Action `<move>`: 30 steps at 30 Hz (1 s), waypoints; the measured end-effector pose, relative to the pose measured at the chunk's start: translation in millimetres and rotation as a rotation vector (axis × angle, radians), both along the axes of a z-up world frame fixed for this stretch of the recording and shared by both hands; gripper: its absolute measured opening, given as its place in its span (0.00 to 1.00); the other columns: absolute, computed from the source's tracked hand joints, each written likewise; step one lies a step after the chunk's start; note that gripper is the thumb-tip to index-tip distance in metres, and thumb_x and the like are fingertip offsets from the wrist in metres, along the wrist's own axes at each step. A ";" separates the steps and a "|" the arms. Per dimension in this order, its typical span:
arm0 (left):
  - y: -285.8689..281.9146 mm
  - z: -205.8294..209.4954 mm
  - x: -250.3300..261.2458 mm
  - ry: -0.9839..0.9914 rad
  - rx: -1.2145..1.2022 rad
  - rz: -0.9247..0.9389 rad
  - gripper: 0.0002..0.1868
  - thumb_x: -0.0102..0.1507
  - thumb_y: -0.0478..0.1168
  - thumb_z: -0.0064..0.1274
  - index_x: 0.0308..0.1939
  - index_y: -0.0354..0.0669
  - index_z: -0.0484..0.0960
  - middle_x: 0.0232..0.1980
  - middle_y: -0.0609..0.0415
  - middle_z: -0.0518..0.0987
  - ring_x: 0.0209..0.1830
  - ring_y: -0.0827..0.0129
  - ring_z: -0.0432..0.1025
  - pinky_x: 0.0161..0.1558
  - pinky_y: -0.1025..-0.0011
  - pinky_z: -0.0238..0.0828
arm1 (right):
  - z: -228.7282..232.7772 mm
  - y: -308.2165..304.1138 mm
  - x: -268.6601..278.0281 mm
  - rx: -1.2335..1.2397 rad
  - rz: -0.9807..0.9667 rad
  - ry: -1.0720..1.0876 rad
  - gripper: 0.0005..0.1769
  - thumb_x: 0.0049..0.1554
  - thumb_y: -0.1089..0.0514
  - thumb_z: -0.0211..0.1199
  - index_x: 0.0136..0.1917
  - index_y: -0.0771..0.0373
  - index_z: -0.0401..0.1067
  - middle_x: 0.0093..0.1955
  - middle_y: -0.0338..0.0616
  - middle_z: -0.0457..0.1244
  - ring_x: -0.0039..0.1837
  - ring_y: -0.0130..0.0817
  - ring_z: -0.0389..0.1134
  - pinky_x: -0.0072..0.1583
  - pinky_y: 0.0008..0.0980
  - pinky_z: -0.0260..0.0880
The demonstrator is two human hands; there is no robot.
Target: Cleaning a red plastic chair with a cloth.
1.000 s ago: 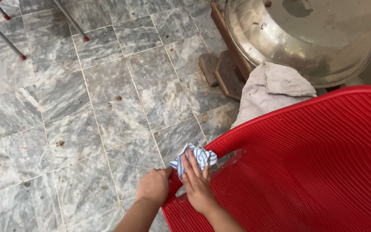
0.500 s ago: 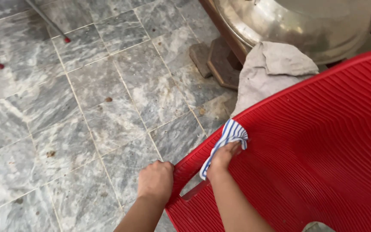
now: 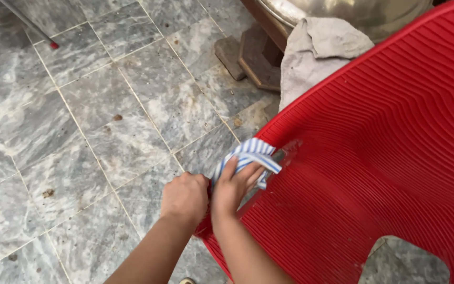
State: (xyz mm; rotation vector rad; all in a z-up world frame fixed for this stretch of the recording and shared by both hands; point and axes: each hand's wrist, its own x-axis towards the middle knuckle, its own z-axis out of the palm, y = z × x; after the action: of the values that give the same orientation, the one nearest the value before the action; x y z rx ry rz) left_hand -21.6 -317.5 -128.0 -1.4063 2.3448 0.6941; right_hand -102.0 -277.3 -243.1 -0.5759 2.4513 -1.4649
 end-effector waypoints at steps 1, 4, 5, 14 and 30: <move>1.6 1.0 1.2 0.001 0.002 -0.005 0.10 0.61 0.39 0.53 0.41 0.48 0.88 0.47 0.42 0.84 0.50 0.50 0.80 0.52 0.57 0.78 | -1.2 -5.0 -8.0 0.002 -0.005 0.001 0.45 0.67 0.39 0.45 0.84 0.67 0.36 0.87 0.66 0.28 0.86 0.61 0.28 0.80 0.55 0.33; -0.1 4.0 2.6 0.005 -0.022 -0.028 0.09 0.59 0.40 0.57 0.41 0.48 0.88 0.46 0.42 0.84 0.49 0.50 0.79 0.52 0.58 0.78 | 9.1 -24.9 -31.9 0.107 -0.201 0.116 0.47 0.66 0.36 0.46 0.83 0.71 0.39 0.84 0.70 0.38 0.83 0.65 0.40 0.77 0.58 0.44; 1.1 5.3 3.6 0.008 -0.011 -0.022 0.09 0.59 0.40 0.58 0.41 0.48 0.88 0.46 0.42 0.83 0.49 0.50 0.79 0.52 0.58 0.77 | 21.9 -28.2 -37.4 0.164 -0.265 -0.003 0.45 0.65 0.36 0.45 0.82 0.68 0.44 0.81 0.67 0.44 0.80 0.64 0.46 0.76 0.57 0.49; 2.4 -1.7 5.2 0.046 -0.049 -0.033 0.06 0.59 0.39 0.58 0.38 0.47 0.87 0.43 0.43 0.83 0.47 0.50 0.80 0.50 0.56 0.78 | -227.9 -10.4 -194.9 0.047 -0.275 0.273 0.31 0.71 0.45 0.33 0.73 0.69 0.59 0.71 0.67 0.60 0.70 0.57 0.64 0.71 0.52 0.60; -0.5 -11.7 -2.0 0.012 -0.066 -0.088 0.09 0.61 0.36 0.50 0.41 0.45 0.85 0.46 0.44 0.84 0.49 0.52 0.80 0.50 0.58 0.78 | -1.4 -35.6 -143.4 -0.423 -0.384 -0.456 0.30 0.68 0.54 0.39 0.82 0.50 0.42 0.84 0.44 0.41 0.80 0.45 0.50 0.76 0.43 0.49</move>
State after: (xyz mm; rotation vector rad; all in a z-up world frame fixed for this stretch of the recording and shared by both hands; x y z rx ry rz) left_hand -23.6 -318.0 -139.8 -1.3201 2.4429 0.6074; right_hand -245.4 -312.9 -244.5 0.1757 1.9701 -2.0152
